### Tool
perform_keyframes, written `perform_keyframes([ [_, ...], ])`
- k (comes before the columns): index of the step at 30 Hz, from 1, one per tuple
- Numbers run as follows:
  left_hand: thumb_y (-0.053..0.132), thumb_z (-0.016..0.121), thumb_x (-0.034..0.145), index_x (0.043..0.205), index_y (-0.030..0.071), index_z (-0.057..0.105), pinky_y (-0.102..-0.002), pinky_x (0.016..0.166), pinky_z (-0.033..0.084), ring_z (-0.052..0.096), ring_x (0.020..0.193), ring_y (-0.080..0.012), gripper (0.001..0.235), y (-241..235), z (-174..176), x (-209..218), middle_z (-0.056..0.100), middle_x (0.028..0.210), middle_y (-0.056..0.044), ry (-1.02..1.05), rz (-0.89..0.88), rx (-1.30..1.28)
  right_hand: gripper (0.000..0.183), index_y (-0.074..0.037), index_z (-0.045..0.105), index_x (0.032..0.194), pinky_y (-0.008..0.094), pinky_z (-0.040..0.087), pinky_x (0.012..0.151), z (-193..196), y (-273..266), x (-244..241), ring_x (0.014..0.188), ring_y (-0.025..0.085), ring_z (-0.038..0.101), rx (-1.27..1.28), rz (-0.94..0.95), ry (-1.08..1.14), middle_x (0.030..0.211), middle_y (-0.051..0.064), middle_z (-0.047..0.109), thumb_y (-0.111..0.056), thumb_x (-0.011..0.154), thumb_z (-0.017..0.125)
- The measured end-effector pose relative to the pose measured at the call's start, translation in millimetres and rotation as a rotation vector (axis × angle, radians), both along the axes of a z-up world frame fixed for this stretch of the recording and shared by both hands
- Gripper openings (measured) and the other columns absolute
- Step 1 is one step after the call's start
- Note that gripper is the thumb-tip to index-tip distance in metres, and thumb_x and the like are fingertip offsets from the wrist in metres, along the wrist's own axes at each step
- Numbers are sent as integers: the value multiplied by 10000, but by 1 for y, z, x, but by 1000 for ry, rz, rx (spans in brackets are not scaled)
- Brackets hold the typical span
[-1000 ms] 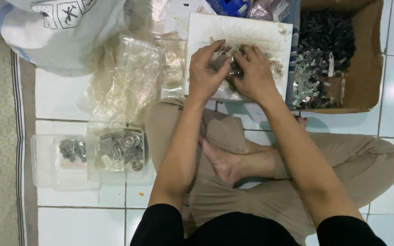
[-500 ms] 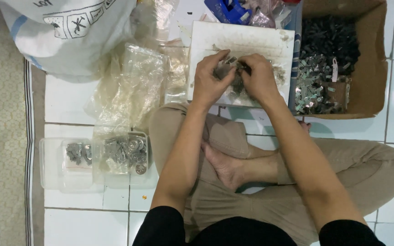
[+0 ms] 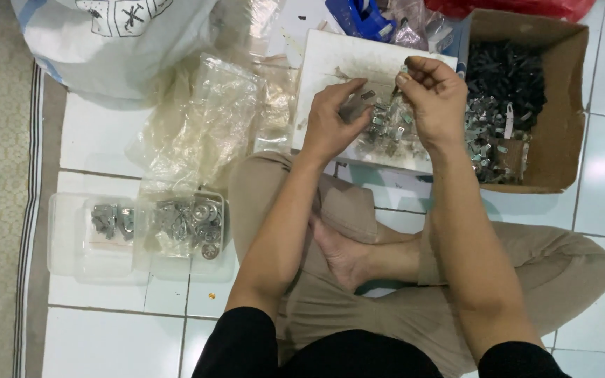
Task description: Sorting and arranging small metal hinges from a pile into a cardboard storage box while sitting on the floor.
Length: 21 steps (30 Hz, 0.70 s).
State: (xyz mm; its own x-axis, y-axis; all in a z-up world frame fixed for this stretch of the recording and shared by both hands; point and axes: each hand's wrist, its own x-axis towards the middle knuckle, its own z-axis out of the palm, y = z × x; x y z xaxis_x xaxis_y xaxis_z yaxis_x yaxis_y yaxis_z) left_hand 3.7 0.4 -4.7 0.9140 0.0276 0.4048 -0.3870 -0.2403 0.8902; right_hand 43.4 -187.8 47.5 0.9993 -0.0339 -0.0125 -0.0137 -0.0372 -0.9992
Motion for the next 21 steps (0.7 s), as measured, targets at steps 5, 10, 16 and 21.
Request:
perform_keyframes([
  [5,205,790,884,1284,60,663,-408,1002,576,737,1116,-268,444,-1,4,0,755,1200,-126,-26,6,7,290,-14,691,1170,217,613,724,5,24,3,884,140,687,418,-70,194,1010,67,708,94,908,752],
  [10,172,790,858,1266,48,665,-404,975,589,750,1089,-272,445,-1,4,-1,762,1176,-134,-53,17,-12,326,-5,685,1181,218,548,602,1,39,0,837,146,678,420,-179,295,978,98,733,72,878,775],
  [16,187,768,873,1278,45,659,-418,981,585,748,1102,-288,443,0,4,0,757,1195,-137,-54,-3,-2,294,-29,701,1172,194,581,571,-3,38,-4,731,89,639,240,-160,199,870,30,685,22,897,794],
  [21,145,789,868,1280,56,659,-410,989,584,739,1104,-274,441,0,5,-1,756,1195,-123,-46,4,-8,269,-49,701,1151,219,581,679,-6,33,-8,883,118,670,-21,-70,-26,964,59,688,40,907,773],
])
